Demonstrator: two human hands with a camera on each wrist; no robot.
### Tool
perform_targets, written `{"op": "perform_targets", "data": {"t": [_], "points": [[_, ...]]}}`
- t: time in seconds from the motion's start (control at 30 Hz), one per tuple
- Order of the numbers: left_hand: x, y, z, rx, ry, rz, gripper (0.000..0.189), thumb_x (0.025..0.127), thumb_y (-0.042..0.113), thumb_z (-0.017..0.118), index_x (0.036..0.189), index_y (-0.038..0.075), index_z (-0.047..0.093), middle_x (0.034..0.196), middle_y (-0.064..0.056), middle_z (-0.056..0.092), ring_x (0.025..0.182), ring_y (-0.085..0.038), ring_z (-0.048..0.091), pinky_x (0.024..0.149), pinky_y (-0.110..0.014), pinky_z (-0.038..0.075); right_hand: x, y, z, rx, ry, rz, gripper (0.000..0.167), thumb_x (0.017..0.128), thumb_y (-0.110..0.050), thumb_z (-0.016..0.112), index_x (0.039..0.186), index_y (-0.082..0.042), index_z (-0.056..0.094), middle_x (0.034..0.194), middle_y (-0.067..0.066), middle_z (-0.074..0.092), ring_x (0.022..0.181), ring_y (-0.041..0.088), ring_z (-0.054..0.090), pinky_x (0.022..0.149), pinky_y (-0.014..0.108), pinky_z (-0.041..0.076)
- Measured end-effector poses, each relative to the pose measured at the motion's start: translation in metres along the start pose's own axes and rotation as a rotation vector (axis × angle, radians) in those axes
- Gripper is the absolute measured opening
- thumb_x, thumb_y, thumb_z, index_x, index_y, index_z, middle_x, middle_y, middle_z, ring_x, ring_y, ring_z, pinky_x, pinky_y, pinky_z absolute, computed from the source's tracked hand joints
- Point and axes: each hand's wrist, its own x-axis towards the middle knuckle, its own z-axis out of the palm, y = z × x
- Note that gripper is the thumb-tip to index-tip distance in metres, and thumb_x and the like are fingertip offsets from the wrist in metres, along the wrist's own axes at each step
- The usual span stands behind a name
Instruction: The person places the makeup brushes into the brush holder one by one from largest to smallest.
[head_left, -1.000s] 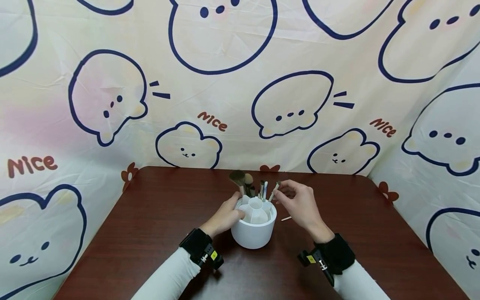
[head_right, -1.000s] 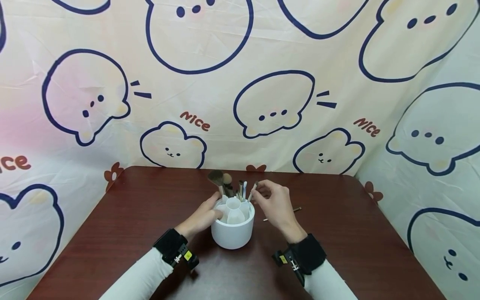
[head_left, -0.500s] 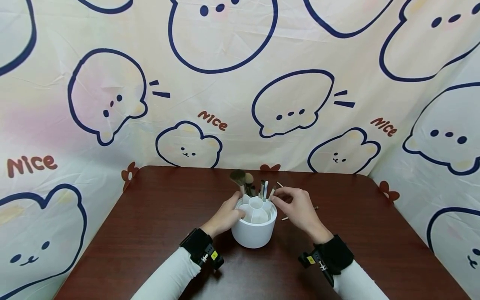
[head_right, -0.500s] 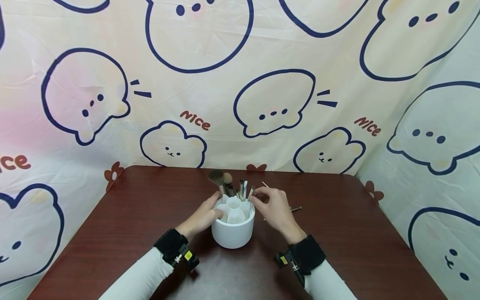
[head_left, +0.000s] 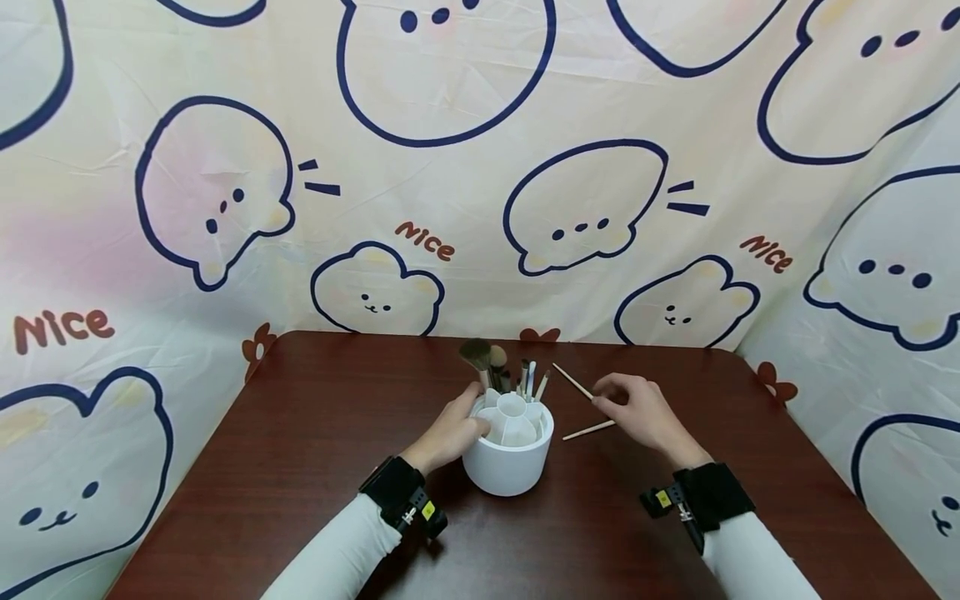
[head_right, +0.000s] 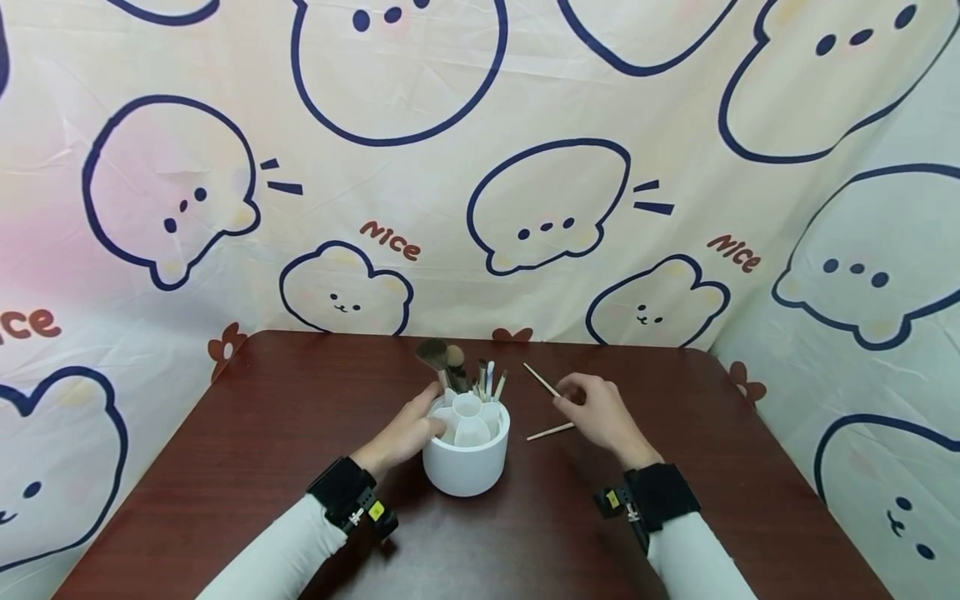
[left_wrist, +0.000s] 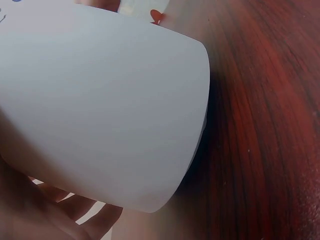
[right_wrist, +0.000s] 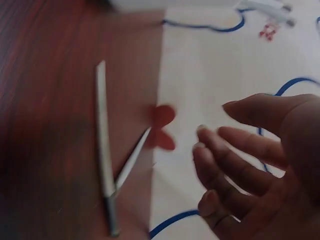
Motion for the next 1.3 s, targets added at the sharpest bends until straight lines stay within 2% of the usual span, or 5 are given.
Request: {"op": "perform_targets", "data": {"t": [0.4, 0.67, 0.83, 1.0, 1.3], "points": [[-0.001, -0.001, 0.001, -0.012, -0.003, -0.017, 0.072, 0.085, 0.009, 0.050, 0.155, 0.002, 0.032, 0.154, -0.018, 0.044, 0.135, -0.030, 0.045, 0.109, -0.054, 0.038, -0.005, 0.038, 0.018, -0.123, -0.188, 0.159, 0.020, 0.097, -0.014, 0.065, 0.109, 0.000, 0.072, 0.097, 0.012, 0.069, 0.081, 0.023, 0.059, 0.069, 0.041, 0.050], [-0.001, 0.001, 0.000, -0.017, 0.006, -0.010, 0.072, 0.085, 0.009, 0.051, 0.154, 0.001, 0.034, 0.153, -0.019, 0.045, 0.134, -0.030, 0.046, 0.109, -0.054, 0.039, -0.008, 0.038, 0.016, -0.214, -0.199, 0.255, 0.023, 0.096, -0.016, 0.067, 0.112, 0.000, 0.071, 0.106, 0.018, 0.068, 0.082, 0.025, 0.059, 0.069, 0.044, 0.050], [-0.001, 0.003, -0.001, -0.020, 0.011, -0.019, 0.075, 0.085, 0.010, 0.050, 0.157, 0.001, 0.030, 0.157, -0.019, 0.041, 0.138, -0.031, 0.042, 0.111, -0.055, 0.037, -0.013, 0.037, 0.010, -0.259, -0.202, 0.287, 0.016, 0.096, -0.013, 0.067, 0.106, 0.000, 0.070, 0.093, 0.013, 0.065, 0.073, 0.023, 0.057, 0.062, 0.040, 0.047], [-0.002, 0.002, 0.000, -0.016, 0.013, -0.012, 0.073, 0.084, 0.010, 0.051, 0.155, 0.001, 0.033, 0.154, -0.019, 0.044, 0.135, -0.031, 0.045, 0.109, -0.055, 0.039, -0.019, 0.042, 0.007, -0.300, -0.200, 0.278, 0.004, 0.095, -0.005, 0.063, 0.095, -0.002, 0.066, 0.087, 0.012, 0.062, 0.066, 0.023, 0.054, 0.058, 0.038, 0.043], [0.000, 0.001, 0.001, -0.018, 0.014, -0.023, 0.072, 0.085, 0.011, 0.051, 0.154, 0.002, 0.034, 0.153, -0.018, 0.045, 0.134, -0.031, 0.046, 0.110, -0.056, 0.038, -0.028, 0.052, 0.005, -0.290, -0.111, 0.232, 0.016, 0.086, 0.007, 0.055, 0.077, -0.005, 0.052, 0.072, 0.009, 0.049, 0.059, 0.023, 0.045, 0.054, 0.034, 0.034]]}}
